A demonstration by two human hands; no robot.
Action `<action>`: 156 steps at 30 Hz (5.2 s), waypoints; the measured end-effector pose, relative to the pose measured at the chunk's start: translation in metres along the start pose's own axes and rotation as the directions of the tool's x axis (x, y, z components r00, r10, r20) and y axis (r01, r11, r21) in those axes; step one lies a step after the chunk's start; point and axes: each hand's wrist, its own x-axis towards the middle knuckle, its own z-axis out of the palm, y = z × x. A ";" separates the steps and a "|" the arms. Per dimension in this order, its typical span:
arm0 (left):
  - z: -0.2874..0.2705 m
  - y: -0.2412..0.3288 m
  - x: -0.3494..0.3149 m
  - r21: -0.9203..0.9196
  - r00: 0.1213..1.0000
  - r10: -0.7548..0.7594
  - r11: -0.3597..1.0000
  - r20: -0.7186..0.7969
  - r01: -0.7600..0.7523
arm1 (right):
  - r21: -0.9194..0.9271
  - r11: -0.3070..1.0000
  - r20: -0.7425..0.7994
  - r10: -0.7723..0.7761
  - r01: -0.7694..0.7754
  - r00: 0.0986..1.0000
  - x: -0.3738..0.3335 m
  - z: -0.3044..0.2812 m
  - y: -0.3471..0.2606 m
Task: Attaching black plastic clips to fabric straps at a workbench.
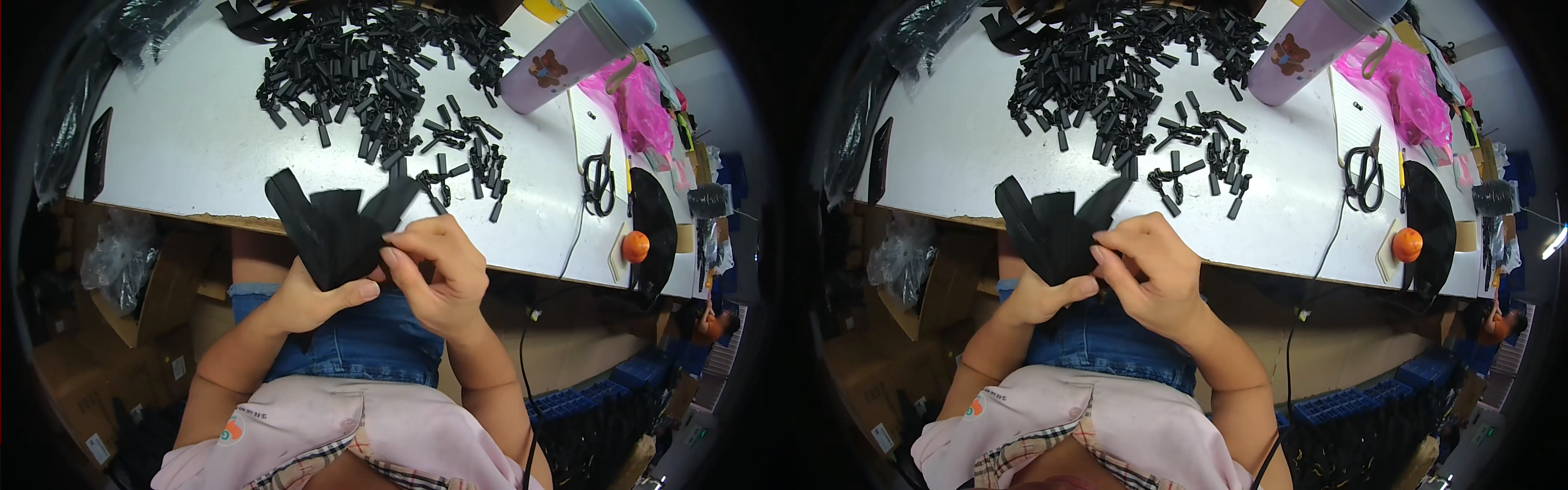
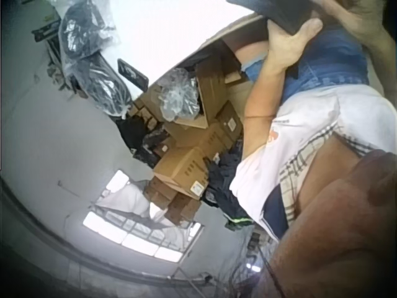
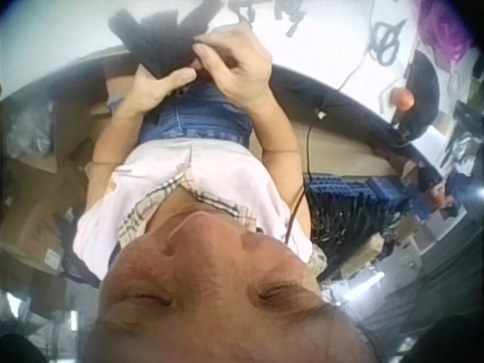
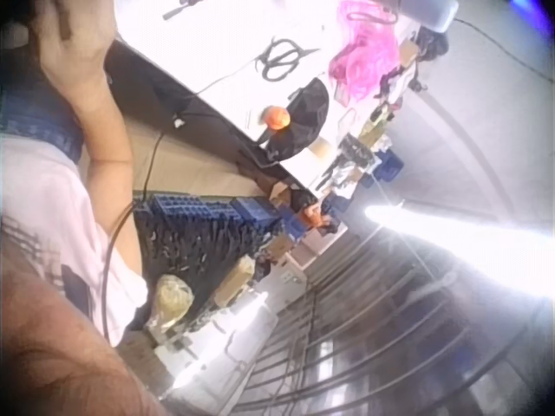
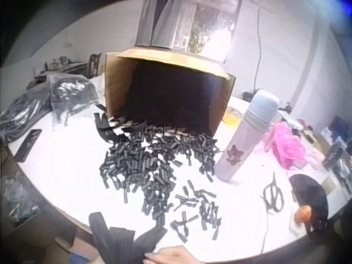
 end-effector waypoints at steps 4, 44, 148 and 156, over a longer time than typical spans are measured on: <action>-0.008 0.006 -0.003 -0.174 0.955 -0.297 0.942 -0.029 0.287 | 0.281 0.936 -0.039 0.231 -0.211 0.972 -0.010 -0.001 0.000; 0.008 -0.006 -0.004 -0.062 0.976 0.002 0.998 -0.219 -0.016 | -0.680 0.733 0.121 0.103 0.007 0.987 0.016 -0.004 0.017; 0.005 0.010 -0.004 0.101 0.997 0.012 0.995 -0.079 -0.004 | 0.160 0.987 0.033 0.027 -0.032 0.999 -0.032 0.011 0.022; 0.007 0.004 -0.005 0.086 0.992 0.009 0.996 -0.127 0.002 | 0.177 0.905 0.340 0.312 -0.387 0.887 -0.013 -0.002 0.008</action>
